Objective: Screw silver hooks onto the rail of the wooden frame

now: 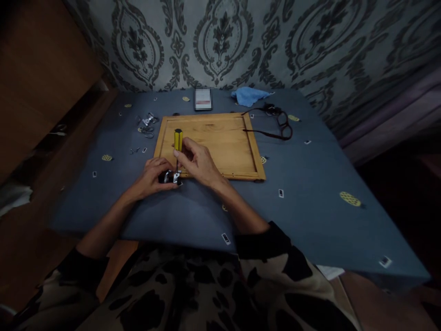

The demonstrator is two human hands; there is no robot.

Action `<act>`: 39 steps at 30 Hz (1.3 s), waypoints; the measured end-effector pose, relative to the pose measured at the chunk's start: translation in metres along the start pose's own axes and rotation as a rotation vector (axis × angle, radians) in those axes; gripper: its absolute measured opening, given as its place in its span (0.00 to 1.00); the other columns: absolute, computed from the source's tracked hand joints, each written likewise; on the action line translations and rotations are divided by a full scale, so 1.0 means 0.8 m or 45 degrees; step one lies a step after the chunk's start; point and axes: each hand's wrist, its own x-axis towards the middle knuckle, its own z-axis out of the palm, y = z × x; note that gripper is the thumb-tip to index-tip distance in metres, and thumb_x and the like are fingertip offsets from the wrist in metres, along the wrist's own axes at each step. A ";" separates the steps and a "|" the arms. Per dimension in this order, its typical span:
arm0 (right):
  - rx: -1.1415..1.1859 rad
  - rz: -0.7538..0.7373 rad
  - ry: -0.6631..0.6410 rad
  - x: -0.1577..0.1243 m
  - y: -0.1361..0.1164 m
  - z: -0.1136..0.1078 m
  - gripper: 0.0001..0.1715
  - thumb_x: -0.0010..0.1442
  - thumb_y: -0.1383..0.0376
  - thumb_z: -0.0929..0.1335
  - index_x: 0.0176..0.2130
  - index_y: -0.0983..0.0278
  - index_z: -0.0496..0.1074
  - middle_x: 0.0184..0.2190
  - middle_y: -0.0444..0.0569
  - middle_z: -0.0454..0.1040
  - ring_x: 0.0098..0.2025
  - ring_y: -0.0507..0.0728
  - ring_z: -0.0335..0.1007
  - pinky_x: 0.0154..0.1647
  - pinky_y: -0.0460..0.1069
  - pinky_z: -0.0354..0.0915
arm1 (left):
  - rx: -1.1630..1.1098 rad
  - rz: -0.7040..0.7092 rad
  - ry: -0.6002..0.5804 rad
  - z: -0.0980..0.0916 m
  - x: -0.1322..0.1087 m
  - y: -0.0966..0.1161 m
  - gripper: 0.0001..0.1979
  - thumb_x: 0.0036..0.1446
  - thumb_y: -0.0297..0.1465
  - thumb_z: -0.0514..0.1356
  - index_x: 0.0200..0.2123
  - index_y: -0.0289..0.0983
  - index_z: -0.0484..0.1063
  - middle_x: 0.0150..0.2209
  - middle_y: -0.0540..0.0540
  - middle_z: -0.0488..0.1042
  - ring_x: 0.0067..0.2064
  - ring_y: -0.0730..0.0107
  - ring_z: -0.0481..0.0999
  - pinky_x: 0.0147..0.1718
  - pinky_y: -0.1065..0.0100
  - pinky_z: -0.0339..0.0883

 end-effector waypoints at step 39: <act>0.025 0.022 0.242 0.007 -0.013 0.028 0.24 0.59 0.45 0.76 0.34 0.58 0.67 0.26 0.40 0.69 0.25 0.52 0.67 0.26 0.49 0.66 | 0.037 -0.009 -0.024 0.000 0.000 0.011 0.23 0.59 0.49 0.69 0.50 0.39 0.77 0.51 0.42 0.78 0.55 0.50 0.74 0.59 0.50 0.61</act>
